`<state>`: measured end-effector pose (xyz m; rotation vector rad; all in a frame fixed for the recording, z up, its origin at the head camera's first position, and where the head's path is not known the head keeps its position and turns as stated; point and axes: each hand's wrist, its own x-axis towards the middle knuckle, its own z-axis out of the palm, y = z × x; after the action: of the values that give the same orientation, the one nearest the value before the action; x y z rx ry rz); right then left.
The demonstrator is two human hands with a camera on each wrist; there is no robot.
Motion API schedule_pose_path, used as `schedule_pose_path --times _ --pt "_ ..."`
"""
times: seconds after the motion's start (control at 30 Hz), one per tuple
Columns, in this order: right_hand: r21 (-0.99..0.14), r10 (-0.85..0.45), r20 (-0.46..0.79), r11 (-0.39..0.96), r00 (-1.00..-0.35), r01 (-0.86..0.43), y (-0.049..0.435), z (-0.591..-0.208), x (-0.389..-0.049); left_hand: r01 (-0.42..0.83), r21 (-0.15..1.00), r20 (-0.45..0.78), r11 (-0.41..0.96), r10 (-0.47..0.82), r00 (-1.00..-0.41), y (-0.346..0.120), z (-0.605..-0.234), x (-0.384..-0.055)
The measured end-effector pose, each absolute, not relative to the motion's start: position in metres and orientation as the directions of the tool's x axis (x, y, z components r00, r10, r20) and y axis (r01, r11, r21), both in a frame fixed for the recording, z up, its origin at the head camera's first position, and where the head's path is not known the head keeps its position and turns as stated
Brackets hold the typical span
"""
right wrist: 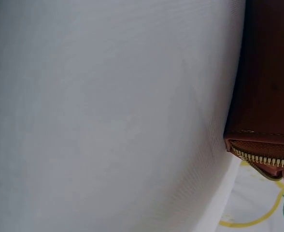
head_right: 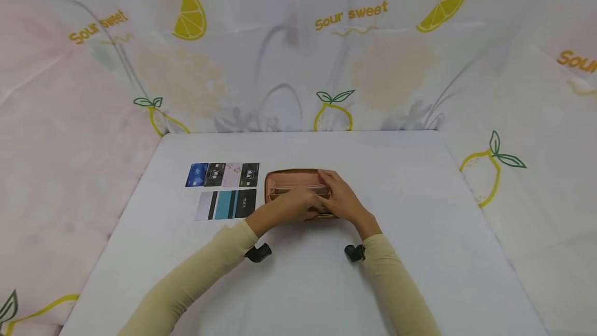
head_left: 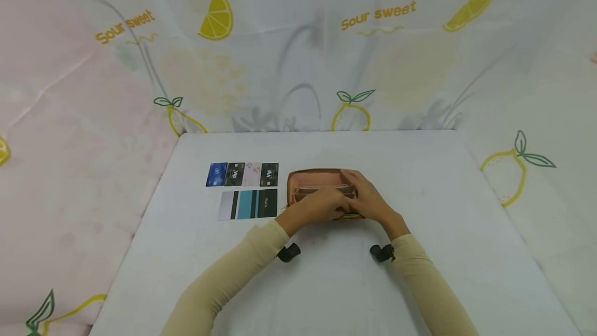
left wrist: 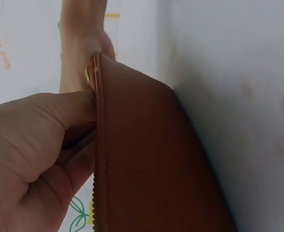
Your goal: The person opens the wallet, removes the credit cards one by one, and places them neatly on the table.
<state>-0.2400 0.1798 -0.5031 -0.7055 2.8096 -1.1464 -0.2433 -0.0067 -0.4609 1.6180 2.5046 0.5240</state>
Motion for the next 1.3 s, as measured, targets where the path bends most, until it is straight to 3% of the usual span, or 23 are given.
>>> schedule_pose_path --times 0.37,0.67,0.83,1.3 --pt "-0.684 -0.42 0.127 0.619 -0.899 -0.386 0.181 -0.503 -0.24 0.891 0.29 0.132 0.349 0.908 -0.398 -0.004 -0.456 -0.236" --pt "-0.731 -0.442 0.154 0.55 -0.884 -0.403 0.184 -0.505 -0.241 0.943 0.156 0.317 0.293 0.89 -0.329 -0.015 -0.44 -0.224" --pt "-0.736 -0.455 0.159 0.537 -0.876 -0.412 0.183 -0.504 -0.241 0.946 0.166 0.38 0.278 0.867 -0.321 -0.022 -0.433 -0.221" --pt "-0.727 -0.43 0.114 0.578 -0.896 -0.37 0.181 -0.502 -0.241 0.899 0.341 0.52 0.274 0.742 -0.423 -0.048 -0.427 -0.224"
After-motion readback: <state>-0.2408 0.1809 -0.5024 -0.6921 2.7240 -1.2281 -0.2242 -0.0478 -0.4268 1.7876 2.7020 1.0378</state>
